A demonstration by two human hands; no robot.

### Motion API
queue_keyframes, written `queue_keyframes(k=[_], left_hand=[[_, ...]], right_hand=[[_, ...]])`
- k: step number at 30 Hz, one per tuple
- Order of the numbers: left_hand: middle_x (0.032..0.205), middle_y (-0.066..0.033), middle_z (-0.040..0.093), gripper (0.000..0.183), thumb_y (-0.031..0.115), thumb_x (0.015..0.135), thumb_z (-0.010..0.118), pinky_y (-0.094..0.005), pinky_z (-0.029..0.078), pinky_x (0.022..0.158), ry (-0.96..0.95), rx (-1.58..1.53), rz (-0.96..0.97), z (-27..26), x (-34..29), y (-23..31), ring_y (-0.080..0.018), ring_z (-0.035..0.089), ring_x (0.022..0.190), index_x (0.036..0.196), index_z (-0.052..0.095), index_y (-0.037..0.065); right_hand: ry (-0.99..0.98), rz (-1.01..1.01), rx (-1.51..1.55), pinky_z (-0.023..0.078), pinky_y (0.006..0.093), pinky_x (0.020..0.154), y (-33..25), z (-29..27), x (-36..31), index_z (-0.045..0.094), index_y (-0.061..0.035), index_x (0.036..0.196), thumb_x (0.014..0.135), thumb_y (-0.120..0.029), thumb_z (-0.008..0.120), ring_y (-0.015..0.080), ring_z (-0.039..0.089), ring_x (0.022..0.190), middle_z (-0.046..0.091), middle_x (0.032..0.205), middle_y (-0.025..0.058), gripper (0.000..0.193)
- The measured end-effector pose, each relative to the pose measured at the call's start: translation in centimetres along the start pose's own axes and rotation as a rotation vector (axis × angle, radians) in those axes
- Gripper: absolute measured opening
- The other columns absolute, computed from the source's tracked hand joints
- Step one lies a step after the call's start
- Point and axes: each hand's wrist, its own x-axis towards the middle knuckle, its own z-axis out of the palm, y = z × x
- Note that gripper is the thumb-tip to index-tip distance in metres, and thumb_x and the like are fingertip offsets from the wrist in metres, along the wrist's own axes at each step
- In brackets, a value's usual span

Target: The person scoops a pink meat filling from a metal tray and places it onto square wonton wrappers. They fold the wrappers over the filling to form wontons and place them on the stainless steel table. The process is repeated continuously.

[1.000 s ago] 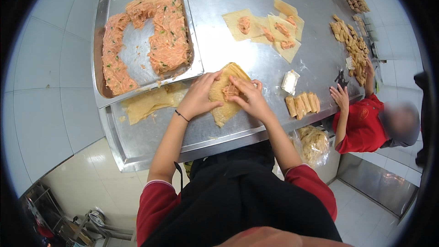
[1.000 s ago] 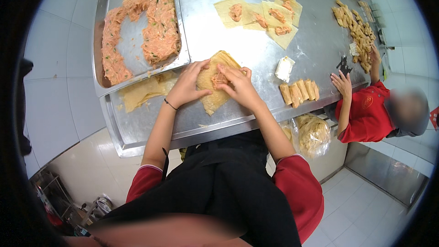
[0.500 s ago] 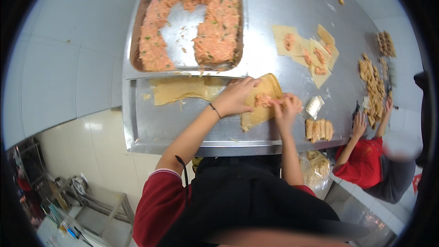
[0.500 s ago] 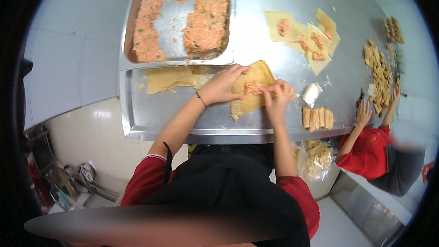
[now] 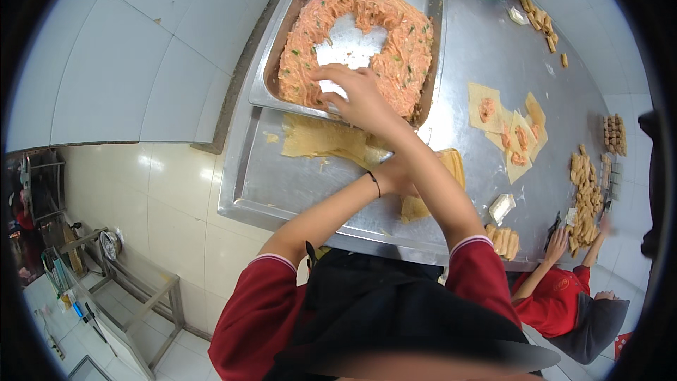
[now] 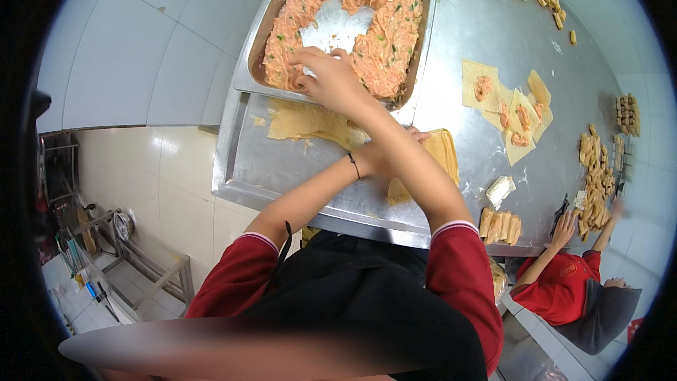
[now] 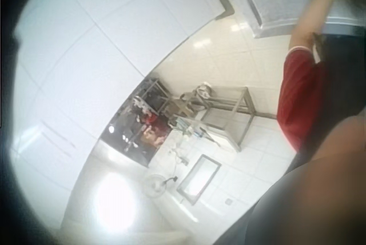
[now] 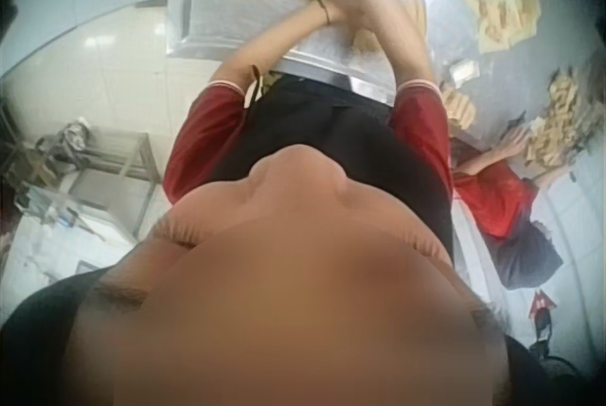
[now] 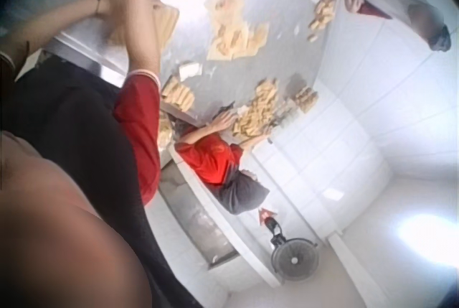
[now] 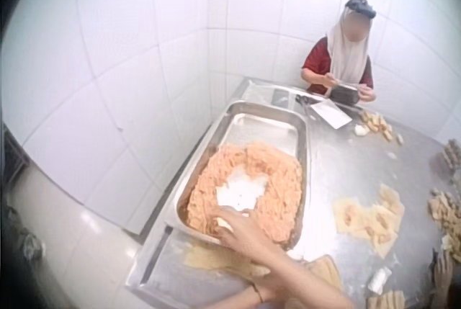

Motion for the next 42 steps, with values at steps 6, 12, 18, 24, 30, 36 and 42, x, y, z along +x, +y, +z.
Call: queue_keyframes(k=[6, 12, 18, 24, 30, 36, 42], left_hand=[[0.117, -0.0157, 0.054, 0.066, 0.027, 0.082, 0.064, -0.0400, 0.040, 0.096, 0.154, -0.007, 0.095, 0.8, -0.5, -0.3, -0.0314, 0.052, 0.106, 0.139, 0.040, 0.002], [0.117, -0.0156, 0.053, 0.063, 0.028, 0.083, 0.061, -0.0390, 0.041, 0.092, 0.049, 0.041, 0.050, 0.2, -0.3, 0.0, -0.0301, 0.053, 0.102, 0.137, 0.042, 0.002], [0.125, -0.0169, 0.051, 0.065, 0.026, 0.084, 0.060, -0.0384, 0.041, 0.095, -0.007, 0.019, 0.096, -0.5, 0.1, 0.2, -0.0331, 0.053, 0.106, 0.137, 0.038, -0.001], [0.128, -0.0165, 0.050, 0.087, 0.025, 0.062, 0.082, -0.0427, 0.038, 0.102, -0.075, 0.150, -0.065, -1.2, -0.1, 1.3, -0.0339, 0.049, 0.119, 0.135, 0.040, 0.002], [0.120, -0.0126, 0.053, 0.088, 0.020, 0.061, 0.083, -0.0392, 0.040, 0.100, -0.143, 0.010, -0.137, -2.4, 0.6, 2.8, -0.0304, 0.051, 0.117, 0.136, 0.040, 0.005], [0.125, -0.0118, 0.051, 0.087, 0.019, 0.063, 0.082, -0.0401, 0.039, 0.101, -0.151, 0.082, -0.130, -2.4, 0.6, 3.4, -0.0301, 0.047, 0.122, 0.137, 0.039, 0.007], [0.120, -0.0115, 0.053, 0.069, 0.017, 0.070, 0.079, -0.0383, 0.037, 0.101, 0.107, 0.249, -0.154, -1.0, -1.7, 4.1, -0.0303, 0.050, 0.113, 0.131, 0.048, 0.007]], right_hand=[[-0.323, -0.174, -0.450, 0.031, 0.0430, 0.105, 0.6, 2.7, 3.3, 0.066, -0.0046, 0.108, 0.076, 0.006, 0.055, 0.0208, 0.062, 0.099, 0.064, 0.111, 0.0087, 0.035], [-0.410, -0.206, -0.511, 0.033, 0.0407, 0.102, -0.9, 2.8, 2.2, 0.069, -0.0051, 0.093, 0.075, 0.004, 0.056, 0.0211, 0.062, 0.093, 0.065, 0.095, 0.0086, 0.024], [-0.281, 0.370, 0.363, 0.050, 0.0304, 0.081, -0.4, -1.2, 0.0, 0.071, 0.0029, 0.086, 0.081, 0.003, 0.059, 0.0170, 0.068, 0.083, 0.071, 0.085, 0.0127, 0.014], [0.214, 0.510, 0.607, 0.052, 0.0259, 0.081, 2.4, -9.5, -14.3, 0.072, -0.0062, 0.105, 0.086, -0.003, 0.063, 0.0146, 0.066, 0.092, 0.072, 0.097, 0.0098, 0.021], [0.314, 0.548, -0.074, 0.029, 0.0433, 0.107, 3.2, -7.5, -27.3, 0.072, -0.0139, 0.109, 0.083, -0.014, 0.069, 0.0142, 0.064, 0.102, 0.071, 0.104, 0.0028, 0.027], [0.424, 0.407, -0.486, 0.020, 0.0394, 0.102, 3.8, -3.7, -28.4, 0.071, -0.0161, 0.105, 0.081, -0.021, 0.072, 0.0138, 0.058, 0.109, 0.066, 0.115, 0.0021, 0.024], [0.365, 0.532, -0.210, 0.022, 0.0383, 0.100, 3.6, -6.3, -28.0, 0.069, -0.0140, 0.103, 0.081, -0.020, 0.070, 0.0139, 0.051, 0.118, 0.058, 0.127, 0.0023, 0.023]])
